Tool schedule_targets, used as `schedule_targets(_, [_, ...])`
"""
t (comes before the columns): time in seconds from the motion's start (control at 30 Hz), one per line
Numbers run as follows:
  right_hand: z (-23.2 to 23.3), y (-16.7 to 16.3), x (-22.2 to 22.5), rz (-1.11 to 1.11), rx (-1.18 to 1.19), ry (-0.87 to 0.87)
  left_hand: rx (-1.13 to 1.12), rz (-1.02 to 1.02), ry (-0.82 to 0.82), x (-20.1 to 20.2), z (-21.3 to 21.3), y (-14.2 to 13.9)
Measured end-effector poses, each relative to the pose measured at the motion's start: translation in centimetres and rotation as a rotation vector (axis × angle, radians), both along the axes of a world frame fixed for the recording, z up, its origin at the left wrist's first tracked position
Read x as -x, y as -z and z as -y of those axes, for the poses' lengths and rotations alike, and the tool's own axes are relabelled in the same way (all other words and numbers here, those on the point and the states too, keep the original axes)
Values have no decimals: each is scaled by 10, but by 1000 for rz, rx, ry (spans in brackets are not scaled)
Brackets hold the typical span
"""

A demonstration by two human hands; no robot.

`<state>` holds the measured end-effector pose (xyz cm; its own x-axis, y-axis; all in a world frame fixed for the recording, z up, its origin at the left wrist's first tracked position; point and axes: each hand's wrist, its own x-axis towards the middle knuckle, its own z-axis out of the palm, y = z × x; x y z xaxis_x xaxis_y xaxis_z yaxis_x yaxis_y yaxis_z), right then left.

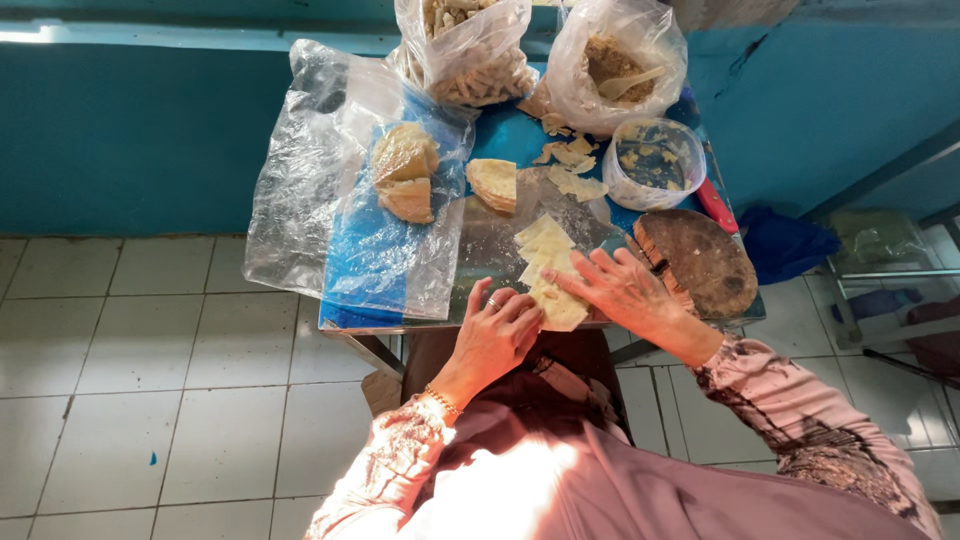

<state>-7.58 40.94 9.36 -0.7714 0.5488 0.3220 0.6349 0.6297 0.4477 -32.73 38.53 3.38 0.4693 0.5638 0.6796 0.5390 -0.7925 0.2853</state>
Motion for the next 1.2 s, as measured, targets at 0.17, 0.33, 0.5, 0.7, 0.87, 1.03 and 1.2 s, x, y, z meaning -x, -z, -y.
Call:
schedule_targets(0.17, [-22,0,-4,74,-30,78,25,0,40,1,-1,-5])
schedule_targets(0.33, [-53,7,-9,48,-40,91,23,15,42,0,-1,-3])
schedule_targets(0.5, [-86,20,-11,73,-134,114,17,20,37,0,-2,-1])
schedule_targets(0.7, [-109,19,-7,-57,-14,350,33,31,53,2,-3,-1])
schedule_targets(0.87, [-34,7,-4,-152,123,-23,47,39,44,2,-2,0])
schedule_targets(1.03, [22,2,1,-9,86,-49,57,45,55,1,-3,0])
schedule_targets(1.2, [8,-2,2,-21,70,-10,62,38,39,2,-3,-5])
